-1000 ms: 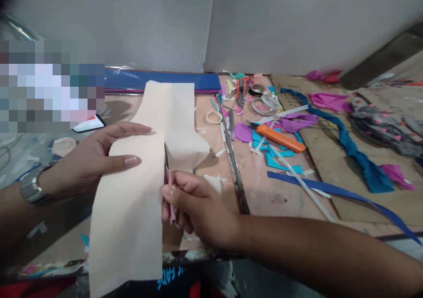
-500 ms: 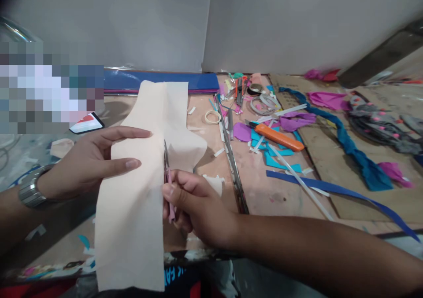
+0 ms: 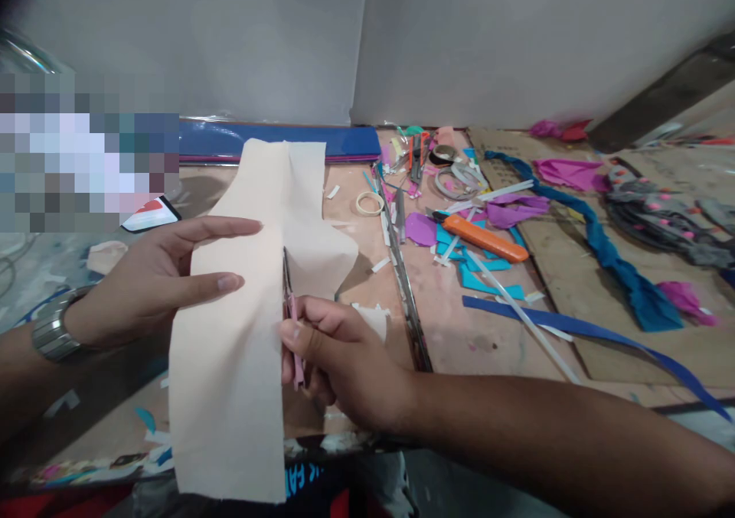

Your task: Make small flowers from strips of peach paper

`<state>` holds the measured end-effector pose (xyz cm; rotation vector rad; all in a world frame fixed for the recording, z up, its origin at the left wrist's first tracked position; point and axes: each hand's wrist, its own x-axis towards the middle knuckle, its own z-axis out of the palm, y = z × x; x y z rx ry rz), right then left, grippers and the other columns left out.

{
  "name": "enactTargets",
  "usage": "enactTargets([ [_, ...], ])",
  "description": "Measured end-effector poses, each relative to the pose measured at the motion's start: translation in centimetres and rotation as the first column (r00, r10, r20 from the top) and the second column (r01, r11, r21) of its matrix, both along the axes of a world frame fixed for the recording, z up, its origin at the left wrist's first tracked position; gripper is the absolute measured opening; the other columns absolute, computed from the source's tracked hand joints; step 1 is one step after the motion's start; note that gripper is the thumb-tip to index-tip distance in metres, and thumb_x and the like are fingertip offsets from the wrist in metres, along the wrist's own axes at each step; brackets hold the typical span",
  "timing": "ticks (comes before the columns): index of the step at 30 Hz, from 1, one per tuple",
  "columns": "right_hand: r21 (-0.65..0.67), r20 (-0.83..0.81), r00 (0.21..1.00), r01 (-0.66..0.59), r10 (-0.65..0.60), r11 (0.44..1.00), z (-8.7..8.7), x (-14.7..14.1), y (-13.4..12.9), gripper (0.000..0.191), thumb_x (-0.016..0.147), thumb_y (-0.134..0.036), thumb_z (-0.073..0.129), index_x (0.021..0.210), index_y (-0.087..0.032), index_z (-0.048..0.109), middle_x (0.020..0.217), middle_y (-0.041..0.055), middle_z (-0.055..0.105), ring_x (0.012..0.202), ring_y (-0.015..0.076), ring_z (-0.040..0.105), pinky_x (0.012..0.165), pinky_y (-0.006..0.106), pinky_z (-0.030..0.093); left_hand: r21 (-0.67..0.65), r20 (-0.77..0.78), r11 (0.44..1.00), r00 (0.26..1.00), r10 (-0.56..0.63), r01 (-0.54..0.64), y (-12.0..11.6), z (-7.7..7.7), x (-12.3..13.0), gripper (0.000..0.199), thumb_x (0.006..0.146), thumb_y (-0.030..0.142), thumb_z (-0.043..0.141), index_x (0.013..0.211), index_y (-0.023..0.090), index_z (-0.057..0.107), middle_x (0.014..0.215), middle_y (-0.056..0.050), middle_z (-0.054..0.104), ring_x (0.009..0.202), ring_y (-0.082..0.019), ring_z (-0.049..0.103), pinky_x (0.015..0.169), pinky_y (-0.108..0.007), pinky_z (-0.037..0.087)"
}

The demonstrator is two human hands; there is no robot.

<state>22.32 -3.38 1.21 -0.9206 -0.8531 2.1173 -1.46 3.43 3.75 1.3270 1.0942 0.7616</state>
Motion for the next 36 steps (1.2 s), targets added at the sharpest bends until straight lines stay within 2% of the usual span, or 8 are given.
enactTargets([
  [5,-0.005,-0.013,1.000,0.017,-0.018,1.000,-0.04,0.03,0.03,0.042,0.088,-0.054,0.079,0.081,-0.019,0.058,0.064,-0.0025,0.063,0.043,0.0051,0.042,0.040,0.018,0.024,0.027,-0.031,1.000,1.000,0.007,-0.006,-0.01,0.09,-0.05,0.060,0.076,0.039,0.091,0.132,0.032,0.073,0.116,-0.006,0.078,0.090,-0.024,0.074,0.067,-0.030,0.063],
  [9,0.012,-0.032,0.999,0.006,-0.005,1.000,-0.22,0.03,0.03,0.041,0.090,-0.053,0.078,0.080,-0.018,0.059,0.065,-0.0027,0.064,0.043,0.0043,0.043,0.040,0.018,0.024,0.028,-0.049,0.999,0.999,-0.015,0.016,0.01,0.37,0.04,0.062,0.074,0.039,0.091,0.132,0.031,0.073,0.114,-0.006,0.077,0.087,-0.022,0.073,0.067,-0.027,0.062],
  [25,0.004,0.017,1.000,0.009,-0.009,1.000,0.11,0.06,0.03,0.042,0.090,-0.055,0.077,0.082,-0.018,0.059,0.063,-0.0036,0.063,0.042,0.0041,0.041,0.039,0.017,0.025,0.038,-0.041,0.997,0.997,-0.061,0.063,-0.17,0.53,0.15,0.063,0.076,0.034,0.090,0.135,0.034,0.072,0.123,-0.005,0.077,0.095,-0.025,0.075,0.073,-0.031,0.064],
  [31,-0.013,0.022,1.000,0.006,-0.006,1.000,0.03,0.03,0.00,0.042,0.089,-0.054,0.078,0.082,-0.018,0.059,0.064,-0.0031,0.064,0.043,0.0043,0.043,0.039,0.016,0.026,0.094,-0.084,0.994,0.995,-0.052,0.060,-0.15,0.64,0.18,0.064,0.075,0.038,0.090,0.136,0.032,0.072,0.134,-0.007,0.074,0.109,-0.030,0.074,0.083,-0.036,0.066],
  [36,-0.002,0.015,1.000,0.010,-0.010,1.000,0.10,0.06,0.14,0.044,0.087,-0.057,0.079,0.084,-0.018,0.058,0.064,-0.0033,0.064,0.041,0.0046,0.042,0.037,0.017,0.023,0.263,-0.210,0.957,0.975,-0.068,0.123,0.02,0.67,-0.19,0.066,0.075,0.039,0.091,0.138,0.034,0.072,0.146,-0.005,0.068,0.130,-0.032,0.066,0.110,-0.041,0.056],
])
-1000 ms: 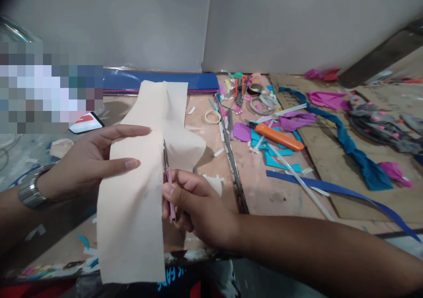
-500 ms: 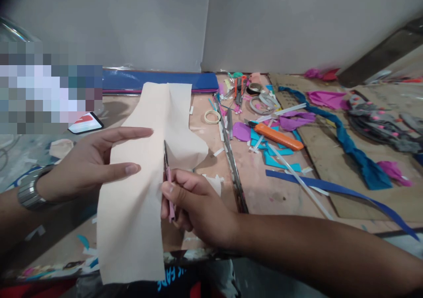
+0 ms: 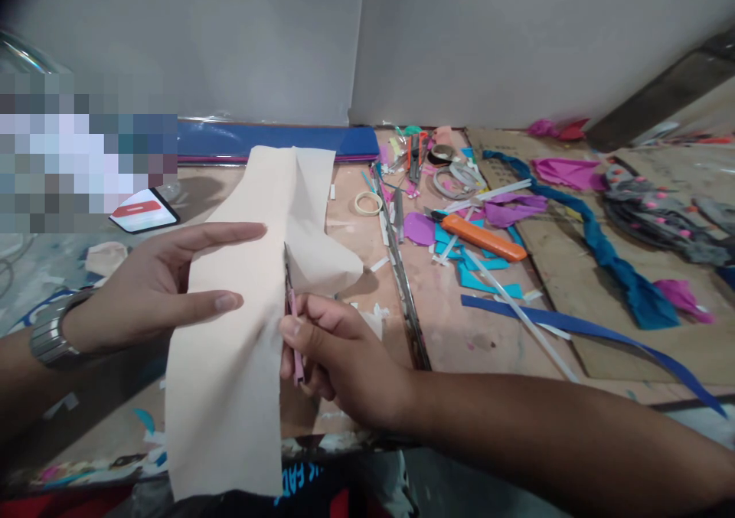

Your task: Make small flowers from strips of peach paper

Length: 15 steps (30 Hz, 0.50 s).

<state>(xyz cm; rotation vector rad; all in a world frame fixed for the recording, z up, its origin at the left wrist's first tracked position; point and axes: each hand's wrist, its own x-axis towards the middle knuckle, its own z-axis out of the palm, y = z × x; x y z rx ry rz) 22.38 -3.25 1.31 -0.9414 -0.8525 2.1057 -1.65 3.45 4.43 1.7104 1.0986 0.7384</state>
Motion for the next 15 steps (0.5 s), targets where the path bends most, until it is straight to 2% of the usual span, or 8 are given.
enactTargets([
  [3,-0.005,-0.010,1.000,0.005,-0.006,1.000,0.07,0.01,0.05,0.044,0.086,-0.057,0.080,0.084,-0.019,0.057,0.064,-0.0029,0.064,0.042,0.0049,0.043,0.037,0.017,0.023,0.052,-0.036,0.998,0.999,-0.031,0.032,-0.08,-0.12,-0.30,0.065,0.078,0.038,0.090,0.140,0.039,0.069,0.148,-0.002,0.067,0.133,-0.030,0.064,0.115,-0.041,0.052],
  [9,-0.023,0.000,1.000,0.023,-0.023,0.999,0.19,0.04,-0.01,0.044,0.087,-0.056,0.080,0.085,-0.018,0.058,0.064,-0.0029,0.064,0.042,0.0045,0.041,0.038,0.017,0.022,0.079,-0.074,0.996,0.997,-0.036,0.042,-0.28,-0.16,-0.30,0.067,0.078,0.040,0.089,0.142,0.036,0.068,0.151,-0.005,0.065,0.137,-0.034,0.062,0.117,-0.046,0.051],
  [15,-0.001,0.007,1.000,0.024,-0.024,1.000,0.15,0.03,0.07,0.043,0.088,-0.056,0.078,0.084,-0.018,0.058,0.064,-0.0033,0.063,0.042,0.0048,0.041,0.038,0.017,0.023,0.063,-0.047,0.996,0.997,-0.057,0.060,-0.19,-0.12,-0.18,0.067,0.080,0.041,0.088,0.143,0.036,0.067,0.152,-0.004,0.064,0.141,-0.032,0.058,0.123,-0.047,0.045],
])
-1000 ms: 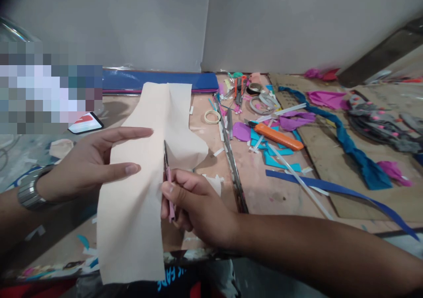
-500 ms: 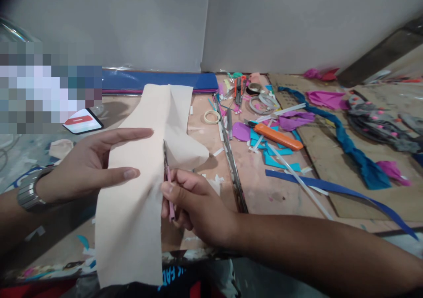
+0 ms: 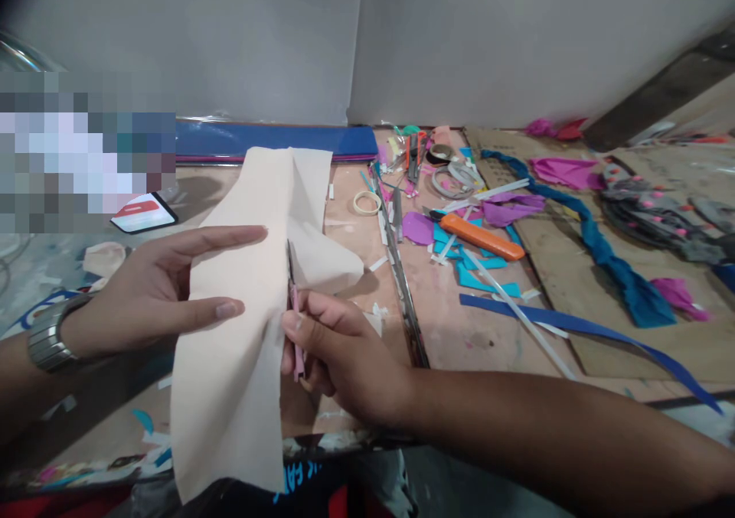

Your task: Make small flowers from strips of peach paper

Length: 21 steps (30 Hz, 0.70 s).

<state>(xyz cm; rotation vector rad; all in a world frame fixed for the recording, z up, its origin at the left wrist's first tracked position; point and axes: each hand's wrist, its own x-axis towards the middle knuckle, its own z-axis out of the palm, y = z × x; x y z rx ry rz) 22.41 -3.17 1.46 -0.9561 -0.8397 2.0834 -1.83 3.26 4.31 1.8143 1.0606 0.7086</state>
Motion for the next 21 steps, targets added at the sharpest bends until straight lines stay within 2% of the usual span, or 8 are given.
enactTargets([
  [3,-0.002,-0.003,1.000,-0.008,0.008,1.000,0.0,0.0,0.0,0.042,0.089,-0.055,0.078,0.084,-0.018,0.059,0.064,-0.0033,0.063,0.042,0.0042,0.041,0.039,0.017,0.023,0.017,0.038,1.000,0.999,-0.001,0.001,0.0,-0.1,0.0,0.066,0.079,0.037,0.090,0.141,0.036,0.068,0.155,-0.003,0.061,0.144,-0.031,0.055,0.123,-0.044,0.045],
  [6,0.015,-0.021,0.999,-0.025,0.025,1.000,0.1,0.0,0.0,0.041,0.090,-0.053,0.078,0.083,-0.018,0.058,0.064,-0.0026,0.064,0.044,0.0043,0.042,0.039,0.017,0.022,-0.122,0.193,0.992,0.979,0.063,-0.040,0.0,-0.2,0.3,0.057,0.086,0.039,0.083,0.141,0.037,0.066,0.155,-0.003,0.061,0.130,-0.029,0.066,0.107,-0.040,0.059],
  [8,0.043,-0.032,0.998,-0.049,0.051,0.998,0.2,0.0,0.0,0.040,0.091,-0.052,0.076,0.082,-0.018,0.057,0.065,-0.0020,0.065,0.044,0.0045,0.042,0.038,0.017,0.022,-0.287,0.299,0.954,0.937,0.180,-0.091,0.1,-0.1,0.6,0.050,0.091,0.041,0.077,0.140,0.039,0.065,0.150,-0.002,0.064,0.112,-0.025,0.074,0.091,-0.036,0.065],
  [11,0.079,-0.018,0.996,-0.090,0.091,0.993,0.3,0.0,0.1,0.041,0.092,-0.053,0.075,0.082,-0.017,0.059,0.066,-0.0015,0.064,0.044,0.0044,0.041,0.038,0.017,0.023,-0.435,0.368,0.884,0.862,0.348,-0.171,0.4,0.2,1.0,0.046,0.088,0.040,0.080,0.132,0.034,0.067,0.146,-0.003,0.066,0.099,-0.021,0.077,0.081,-0.029,0.066],
  [13,0.087,-0.010,0.994,-0.104,0.106,0.991,0.3,0.0,0.1,0.040,0.092,-0.053,0.075,0.083,-0.017,0.060,0.067,-0.0015,0.063,0.045,0.0044,0.041,0.038,0.018,0.022,-0.507,0.380,0.850,0.846,0.373,-0.146,0.7,0.4,1.1,0.055,0.084,0.038,0.085,0.135,0.032,0.064,0.138,-0.005,0.071,0.087,-0.018,0.078,0.071,-0.026,0.066],
  [15,0.083,-0.009,0.993,-0.113,0.114,0.990,0.2,0.0,0.0,0.039,0.092,-0.053,0.075,0.084,-0.017,0.060,0.067,-0.0016,0.063,0.045,0.0043,0.040,0.039,0.018,0.022,-0.557,0.369,0.826,0.864,0.342,-0.089,0.7,0.5,1.1,0.063,0.080,0.036,0.089,0.137,0.032,0.063,0.128,-0.006,0.075,0.076,-0.017,0.077,0.063,-0.025,0.064],
  [18,0.070,-0.019,0.994,-0.110,0.111,0.991,-0.1,0.1,0.0,0.039,0.091,-0.052,0.076,0.083,-0.017,0.060,0.067,-0.0015,0.063,0.045,0.0044,0.040,0.039,0.018,0.021,-0.536,0.321,0.840,0.901,0.291,-0.080,0.6,0.4,0.7,0.051,0.079,0.036,0.090,0.126,0.029,0.073,0.119,-0.005,0.078,0.073,-0.016,0.076,0.060,-0.023,0.062],
  [21,0.080,-0.052,0.994,-0.094,0.098,0.992,-0.4,0.1,-0.1,0.043,0.090,-0.054,0.077,0.080,-0.017,0.059,0.065,-0.0014,0.063,0.045,0.0047,0.041,0.041,0.019,0.022,-0.410,0.276,0.904,0.927,0.253,-0.125,0.3,0.2,0.4,0.029,0.084,0.036,0.086,0.112,0.027,0.080,0.118,-0.003,0.079,0.075,-0.014,0.074,0.061,-0.021,0.060],
])
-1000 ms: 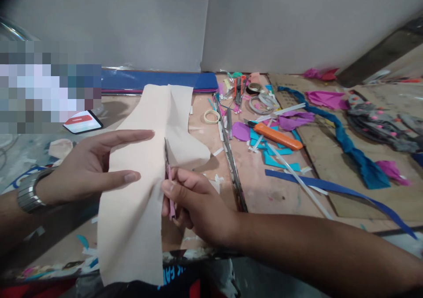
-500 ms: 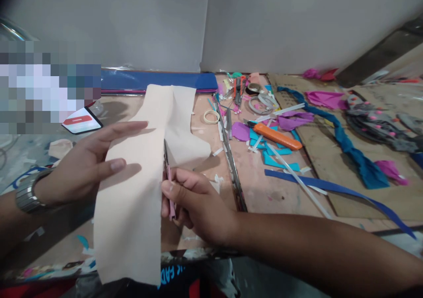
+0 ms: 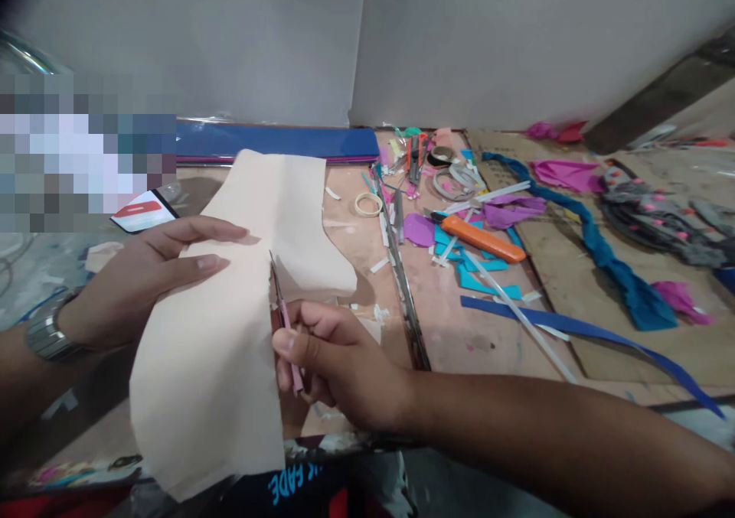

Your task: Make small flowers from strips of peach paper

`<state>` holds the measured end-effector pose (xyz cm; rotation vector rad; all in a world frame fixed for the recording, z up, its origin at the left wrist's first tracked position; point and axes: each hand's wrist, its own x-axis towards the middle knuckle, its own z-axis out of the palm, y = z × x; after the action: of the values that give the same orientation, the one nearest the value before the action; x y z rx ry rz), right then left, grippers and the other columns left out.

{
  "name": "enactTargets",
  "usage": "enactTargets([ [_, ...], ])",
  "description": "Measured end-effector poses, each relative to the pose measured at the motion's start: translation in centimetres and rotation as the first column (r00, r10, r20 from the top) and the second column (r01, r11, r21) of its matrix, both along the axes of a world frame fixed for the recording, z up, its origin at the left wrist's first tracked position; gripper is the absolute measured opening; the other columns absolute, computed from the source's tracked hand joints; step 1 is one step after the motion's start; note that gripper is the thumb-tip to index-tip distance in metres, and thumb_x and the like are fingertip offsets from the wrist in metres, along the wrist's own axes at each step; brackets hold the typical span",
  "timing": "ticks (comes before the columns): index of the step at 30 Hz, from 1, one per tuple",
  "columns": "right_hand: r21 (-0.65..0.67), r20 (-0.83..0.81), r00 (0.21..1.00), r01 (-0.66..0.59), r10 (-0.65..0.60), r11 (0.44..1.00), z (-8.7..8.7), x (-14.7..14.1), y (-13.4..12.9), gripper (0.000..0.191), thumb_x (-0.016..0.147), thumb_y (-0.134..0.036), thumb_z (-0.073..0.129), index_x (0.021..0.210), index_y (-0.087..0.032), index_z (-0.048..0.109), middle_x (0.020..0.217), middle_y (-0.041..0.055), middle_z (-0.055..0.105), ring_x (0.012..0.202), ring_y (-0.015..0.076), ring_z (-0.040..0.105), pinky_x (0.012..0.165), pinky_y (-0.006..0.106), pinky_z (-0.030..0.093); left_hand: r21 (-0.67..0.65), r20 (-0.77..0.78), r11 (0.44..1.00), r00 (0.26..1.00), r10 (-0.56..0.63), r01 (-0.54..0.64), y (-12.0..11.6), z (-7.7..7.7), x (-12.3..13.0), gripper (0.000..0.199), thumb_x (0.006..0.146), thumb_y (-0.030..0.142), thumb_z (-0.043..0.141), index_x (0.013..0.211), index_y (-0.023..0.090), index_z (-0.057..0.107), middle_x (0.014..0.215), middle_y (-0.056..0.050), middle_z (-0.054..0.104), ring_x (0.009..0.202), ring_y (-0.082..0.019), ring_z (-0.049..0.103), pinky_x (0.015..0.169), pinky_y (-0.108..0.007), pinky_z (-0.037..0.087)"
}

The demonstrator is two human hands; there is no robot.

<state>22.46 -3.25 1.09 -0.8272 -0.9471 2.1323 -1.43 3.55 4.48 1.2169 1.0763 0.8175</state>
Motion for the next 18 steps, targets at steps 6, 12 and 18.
enactTargets([
  [6,-0.066,-0.048,0.999,0.005,-0.008,0.998,-0.19,0.07,-0.08,0.042,0.088,-0.052,0.081,0.080,-0.016,0.061,0.063,-0.0013,0.065,0.045,0.0045,0.044,0.042,0.018,0.024,0.344,-0.174,0.933,0.984,-0.047,0.105,-0.03,-0.28,-0.37,0.015,0.093,0.029,0.079,0.107,0.028,0.084,0.112,-0.001,0.081,0.088,-0.012,0.071,0.071,-0.018,0.054],
  [12,-0.093,-0.083,0.996,0.033,-0.041,0.995,-0.03,0.05,-0.02,0.039,0.086,-0.049,0.084,0.079,-0.017,0.064,0.060,-0.0026,0.063,0.046,0.0061,0.046,0.043,0.019,0.024,0.388,-0.232,0.910,0.971,-0.056,0.145,0.14,-0.30,-0.50,0.013,0.093,0.029,0.078,0.104,0.026,0.085,0.102,-0.002,0.082,0.081,-0.011,0.069,0.066,-0.017,0.051],
  [18,-0.073,-0.042,0.999,0.030,-0.033,0.997,-0.04,0.09,0.09,0.040,0.086,-0.052,0.083,0.083,-0.018,0.062,0.062,-0.0030,0.063,0.046,0.0069,0.043,0.042,0.020,0.023,0.030,0.098,0.983,0.978,-0.184,0.182,-0.04,-0.38,-0.51,0.033,0.090,0.034,0.081,0.123,0.032,0.078,0.109,-0.001,0.081,0.076,-0.015,0.076,0.064,-0.021,0.061],
])
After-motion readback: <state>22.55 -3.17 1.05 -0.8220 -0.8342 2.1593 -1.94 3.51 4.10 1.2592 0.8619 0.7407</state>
